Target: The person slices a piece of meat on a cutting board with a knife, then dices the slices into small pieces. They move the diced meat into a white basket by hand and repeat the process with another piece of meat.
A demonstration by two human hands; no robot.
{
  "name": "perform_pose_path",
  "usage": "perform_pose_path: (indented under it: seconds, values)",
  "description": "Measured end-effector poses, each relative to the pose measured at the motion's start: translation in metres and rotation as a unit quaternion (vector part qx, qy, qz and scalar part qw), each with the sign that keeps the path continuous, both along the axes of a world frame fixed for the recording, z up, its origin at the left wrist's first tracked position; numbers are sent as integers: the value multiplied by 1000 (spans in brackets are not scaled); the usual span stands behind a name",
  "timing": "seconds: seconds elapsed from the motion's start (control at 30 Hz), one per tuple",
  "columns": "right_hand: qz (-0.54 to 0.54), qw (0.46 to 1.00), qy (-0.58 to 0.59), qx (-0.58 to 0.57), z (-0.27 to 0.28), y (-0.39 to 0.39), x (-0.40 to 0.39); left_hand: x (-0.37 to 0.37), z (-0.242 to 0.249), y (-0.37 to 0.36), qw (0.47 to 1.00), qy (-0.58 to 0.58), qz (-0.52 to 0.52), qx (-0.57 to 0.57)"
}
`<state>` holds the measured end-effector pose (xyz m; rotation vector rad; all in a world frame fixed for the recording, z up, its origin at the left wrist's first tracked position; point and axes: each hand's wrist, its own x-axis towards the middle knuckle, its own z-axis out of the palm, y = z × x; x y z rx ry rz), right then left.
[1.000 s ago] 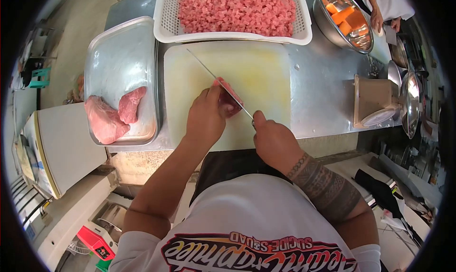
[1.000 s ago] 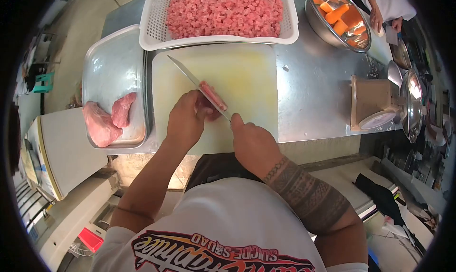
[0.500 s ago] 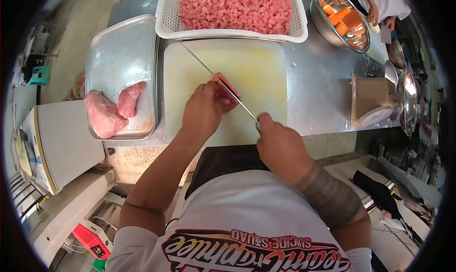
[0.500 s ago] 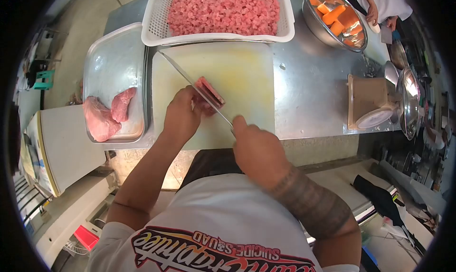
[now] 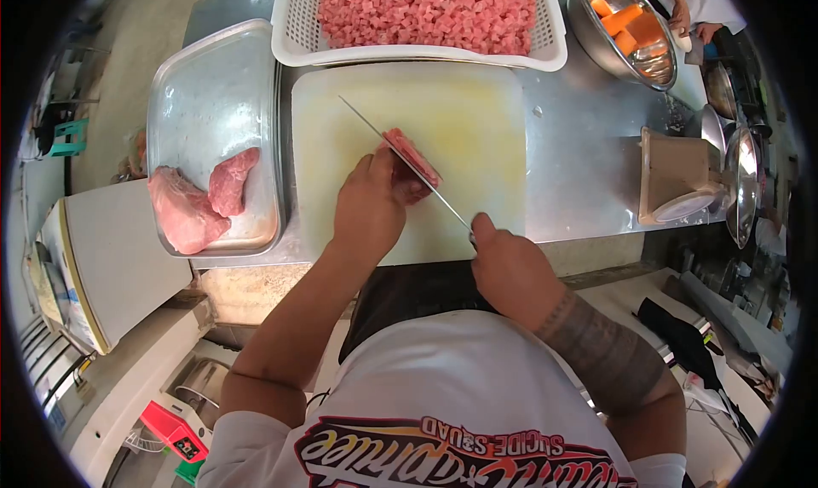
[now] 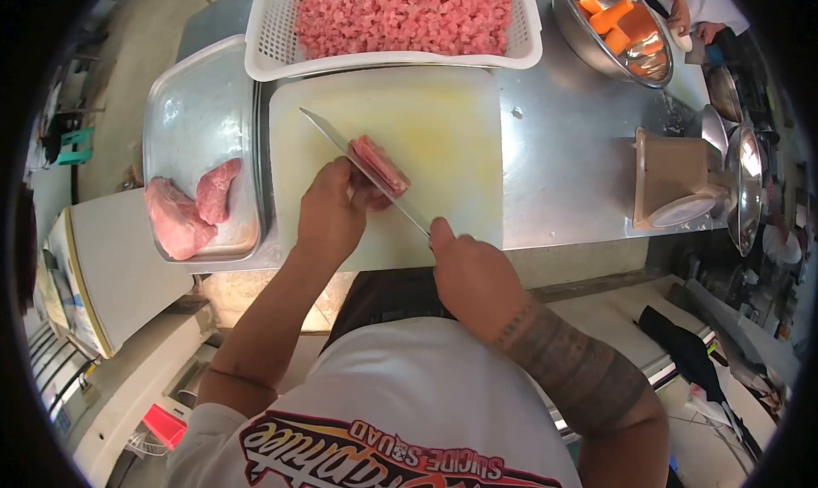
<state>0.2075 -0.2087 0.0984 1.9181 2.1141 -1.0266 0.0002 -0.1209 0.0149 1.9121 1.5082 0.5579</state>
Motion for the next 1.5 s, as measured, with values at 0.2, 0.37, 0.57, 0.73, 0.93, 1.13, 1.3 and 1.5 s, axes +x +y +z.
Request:
perform_pose_path:
  seconds: [0.2,0.37,0.57,0.73,0.93,1.13,1.3,1.5]
  values:
    - [9,995,15,93,-65,34,-18,1,0,-1,1000,1,4,-4]
    - [6,995,5,99,-62,34,-21,0,-2,-5,999,9,27,19]
    - [-30,999,10,-9,53,-11,6,-3,-3,-5,999,0,12,38]
    - [-20,998,-4,-65,74,-42,26,-5,-6,-4,999,-9,8,38]
    - [11,1000,-6,9,12,-6,-4,0,-3,-6,1000,0,23,4]
    - [-12,997,8,80,-67,29,-30,-6,-15,-9,999,-12,24,28]
    - [-14,994,21,108,-53,26,-24,-14,-15,-17,999,-4,9,30]
    - [-27,1000,-9,0,57,-23,-1,-14,-18,-12,998,10,-19,63]
